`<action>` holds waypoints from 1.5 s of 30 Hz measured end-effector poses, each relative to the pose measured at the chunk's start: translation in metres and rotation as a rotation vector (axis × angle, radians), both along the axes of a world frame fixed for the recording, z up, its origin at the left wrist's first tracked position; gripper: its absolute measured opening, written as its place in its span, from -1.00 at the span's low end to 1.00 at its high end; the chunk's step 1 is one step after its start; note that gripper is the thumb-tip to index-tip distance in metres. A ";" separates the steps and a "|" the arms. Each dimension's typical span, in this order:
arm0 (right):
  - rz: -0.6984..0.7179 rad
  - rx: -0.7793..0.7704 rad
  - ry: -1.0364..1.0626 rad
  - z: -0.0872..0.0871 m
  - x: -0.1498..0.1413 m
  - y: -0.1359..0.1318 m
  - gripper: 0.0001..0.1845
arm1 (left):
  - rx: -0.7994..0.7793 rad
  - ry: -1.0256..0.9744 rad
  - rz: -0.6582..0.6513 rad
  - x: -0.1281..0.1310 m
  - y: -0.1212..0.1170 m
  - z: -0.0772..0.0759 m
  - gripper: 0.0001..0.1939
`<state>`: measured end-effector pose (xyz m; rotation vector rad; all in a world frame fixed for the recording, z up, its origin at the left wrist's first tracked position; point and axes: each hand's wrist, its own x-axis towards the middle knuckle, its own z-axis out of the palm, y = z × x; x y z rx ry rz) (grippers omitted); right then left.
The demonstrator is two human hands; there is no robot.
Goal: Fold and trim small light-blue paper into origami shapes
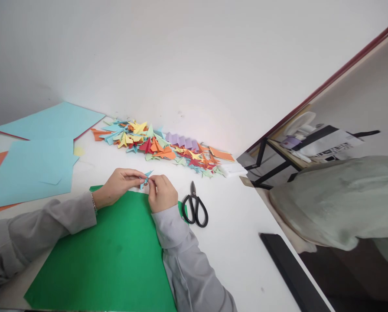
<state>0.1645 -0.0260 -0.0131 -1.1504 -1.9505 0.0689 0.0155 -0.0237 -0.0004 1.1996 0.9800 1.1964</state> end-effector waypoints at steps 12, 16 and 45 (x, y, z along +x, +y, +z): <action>0.119 0.015 0.121 0.005 -0.005 -0.003 -0.91 | -0.040 0.083 0.004 -0.002 0.000 0.000 -0.78; 0.099 -0.064 0.253 0.010 -0.006 -0.005 -0.92 | -0.039 0.034 0.010 -0.002 0.001 -0.001 -0.80; 0.228 -1.006 0.958 0.003 0.001 0.013 -0.81 | -0.009 0.173 -0.076 0.001 -0.004 0.004 -0.91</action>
